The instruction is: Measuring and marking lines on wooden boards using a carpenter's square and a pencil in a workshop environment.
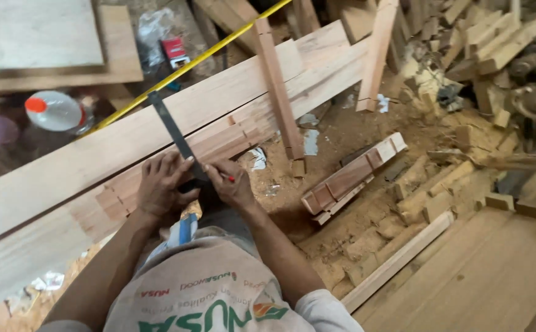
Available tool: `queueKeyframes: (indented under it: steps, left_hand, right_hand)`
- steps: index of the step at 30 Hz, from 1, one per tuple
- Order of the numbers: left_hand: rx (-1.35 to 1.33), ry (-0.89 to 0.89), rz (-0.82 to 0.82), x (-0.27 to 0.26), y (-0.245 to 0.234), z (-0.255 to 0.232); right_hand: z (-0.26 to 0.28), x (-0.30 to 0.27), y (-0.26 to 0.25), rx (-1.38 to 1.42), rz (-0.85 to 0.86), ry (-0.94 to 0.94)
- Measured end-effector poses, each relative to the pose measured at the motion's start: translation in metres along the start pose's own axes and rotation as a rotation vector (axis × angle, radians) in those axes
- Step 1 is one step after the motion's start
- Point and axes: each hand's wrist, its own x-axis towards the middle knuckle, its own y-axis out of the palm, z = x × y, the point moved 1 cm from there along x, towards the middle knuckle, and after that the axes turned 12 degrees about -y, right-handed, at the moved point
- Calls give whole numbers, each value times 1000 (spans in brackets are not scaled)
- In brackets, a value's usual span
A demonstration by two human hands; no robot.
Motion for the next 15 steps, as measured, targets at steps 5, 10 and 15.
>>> queueKeyframes:
  steps: [5, 10, 15]
  left_hand:
    - [61, -7, -38, -5, 5, 3]
    - [80, -14, -52, -9, 1, 4]
    - [129, 30, -110, -35, 17, 4]
  right_hand:
    - [-26, -34, -14, 15, 57, -4]
    - [-45, -61, -11, 101, 17, 463]
    - [-144, -130, 6, 140, -146, 447]
